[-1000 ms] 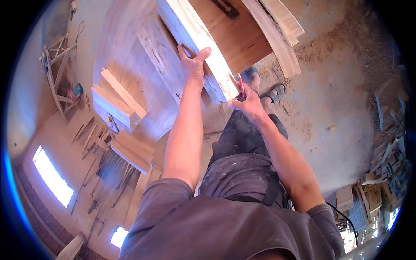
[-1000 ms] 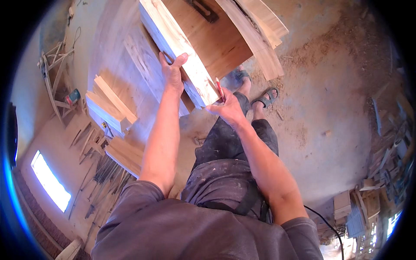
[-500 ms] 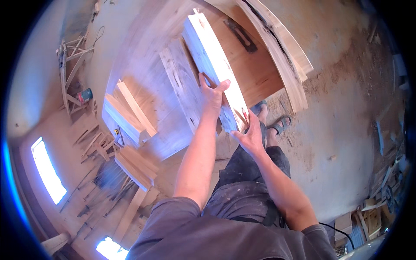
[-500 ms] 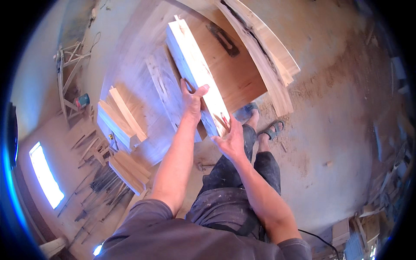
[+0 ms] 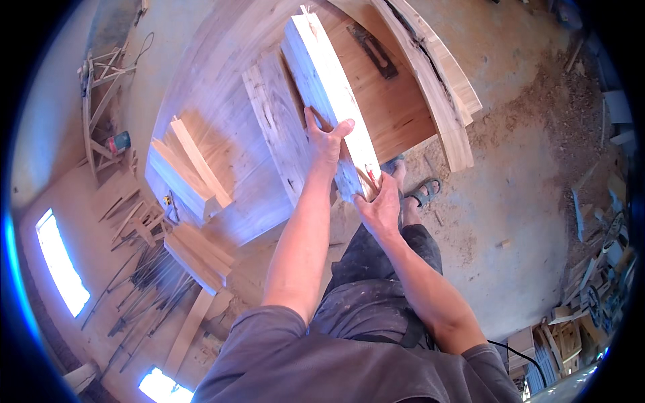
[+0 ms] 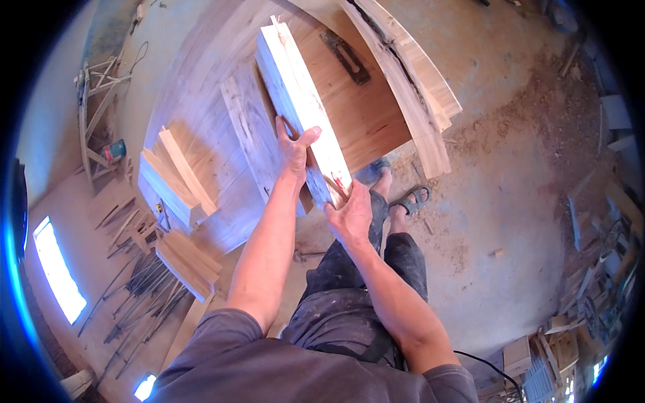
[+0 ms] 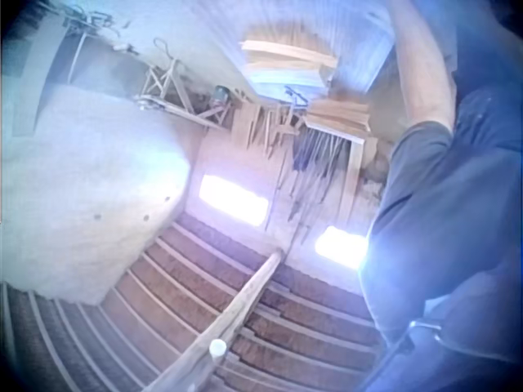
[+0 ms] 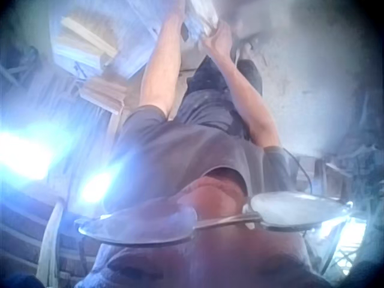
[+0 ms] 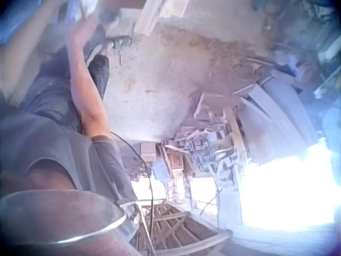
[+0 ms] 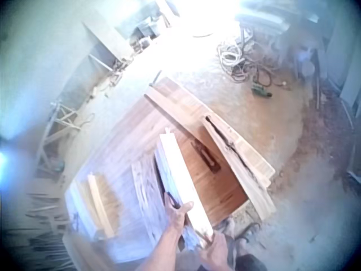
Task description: The person arranges several wooden planks on a workbench, then sits on the floor to mark a plank using a square and pencil. The person handles the planks by hand and uses a square and pencil for marking.
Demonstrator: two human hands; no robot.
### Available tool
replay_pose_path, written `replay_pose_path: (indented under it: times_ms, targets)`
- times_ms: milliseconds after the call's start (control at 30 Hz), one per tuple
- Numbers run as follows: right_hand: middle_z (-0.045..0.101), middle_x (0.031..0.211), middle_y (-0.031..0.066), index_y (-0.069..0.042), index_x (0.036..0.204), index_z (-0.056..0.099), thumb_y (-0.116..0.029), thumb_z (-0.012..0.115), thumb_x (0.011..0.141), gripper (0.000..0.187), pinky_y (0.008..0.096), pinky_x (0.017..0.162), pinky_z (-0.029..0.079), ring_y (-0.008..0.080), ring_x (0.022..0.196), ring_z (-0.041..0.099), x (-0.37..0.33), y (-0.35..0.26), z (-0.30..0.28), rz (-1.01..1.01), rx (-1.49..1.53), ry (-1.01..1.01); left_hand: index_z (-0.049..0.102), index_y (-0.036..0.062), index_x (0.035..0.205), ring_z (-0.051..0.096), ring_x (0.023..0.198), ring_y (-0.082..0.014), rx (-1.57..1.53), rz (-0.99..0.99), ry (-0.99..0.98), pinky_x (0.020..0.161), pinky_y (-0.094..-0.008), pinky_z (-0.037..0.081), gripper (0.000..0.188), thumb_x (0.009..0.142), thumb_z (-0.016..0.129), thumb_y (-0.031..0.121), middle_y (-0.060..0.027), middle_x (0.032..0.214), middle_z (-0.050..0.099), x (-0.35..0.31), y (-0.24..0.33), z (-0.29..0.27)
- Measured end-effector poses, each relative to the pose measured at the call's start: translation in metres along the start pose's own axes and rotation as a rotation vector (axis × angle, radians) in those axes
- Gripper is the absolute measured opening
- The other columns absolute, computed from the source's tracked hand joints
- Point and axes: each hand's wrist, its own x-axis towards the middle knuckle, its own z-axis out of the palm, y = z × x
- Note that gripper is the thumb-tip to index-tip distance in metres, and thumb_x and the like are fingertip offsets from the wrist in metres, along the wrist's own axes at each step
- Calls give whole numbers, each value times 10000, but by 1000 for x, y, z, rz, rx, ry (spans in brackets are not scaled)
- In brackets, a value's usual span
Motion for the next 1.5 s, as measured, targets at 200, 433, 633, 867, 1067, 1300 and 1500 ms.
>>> replay_pose_path:
  times_ms: [200,433,633,867,1067,1300,1500]
  targets:
    - [614,1153,231,7,1251,550,-205,796,707,633,471,964,489,421,1111,598,-4,-3,-1,-51,-48,36,61,-45,1625,490,1350,-335,50,70,17,1155,-396,404,1270,707,901,204,-256,1526,397,2,-8,-4]
    - [602,1162,224,-1,1205,561,-206,811,682,615,476,960,498,417,1113,596,-2,-3,-8,-69,-115,69,83,-16,1634,227,1522,-365,-66,-1,-111,1248,-455,218,1294,717,907,378,-260,1627,231,-10,16,6]
    - [554,1260,292,-2,1251,522,-177,825,678,671,480,1027,487,476,1285,514,5,4,-14,-51,-203,117,52,10,1646,77,1565,-392,199,9,81,1267,-464,111,1178,864,765,527,-289,1673,77,7,-14,-7]
    - [554,1207,215,-22,1322,504,-144,827,737,679,497,978,473,424,1178,526,29,42,-32,-210,-492,254,98,-24,1621,331,1439,-456,587,207,205,1196,-466,309,895,983,641,290,-321,1534,269,22,-55,-9]
    - [539,1263,227,-34,1429,437,-86,805,688,829,477,970,476,433,1172,530,17,57,-54,-278,-466,243,165,-4,1593,463,1254,-479,755,289,255,1086,-499,402,840,955,668,209,-317,1372,383,15,-50,1]
    - [665,1013,148,-5,1305,608,-106,721,777,549,403,852,534,316,883,653,-22,137,-86,212,-273,243,225,14,1573,514,1189,-478,732,350,264,1024,-492,455,808,944,691,214,-300,1324,434,12,-45,2]
    - [621,1135,181,-22,1357,571,-196,813,734,690,418,902,508,319,998,611,-15,87,-84,138,-222,179,263,20,1563,531,1171,-465,730,339,298,998,-494,471,793,929,698,218,-295,1305,457,12,-46,3]
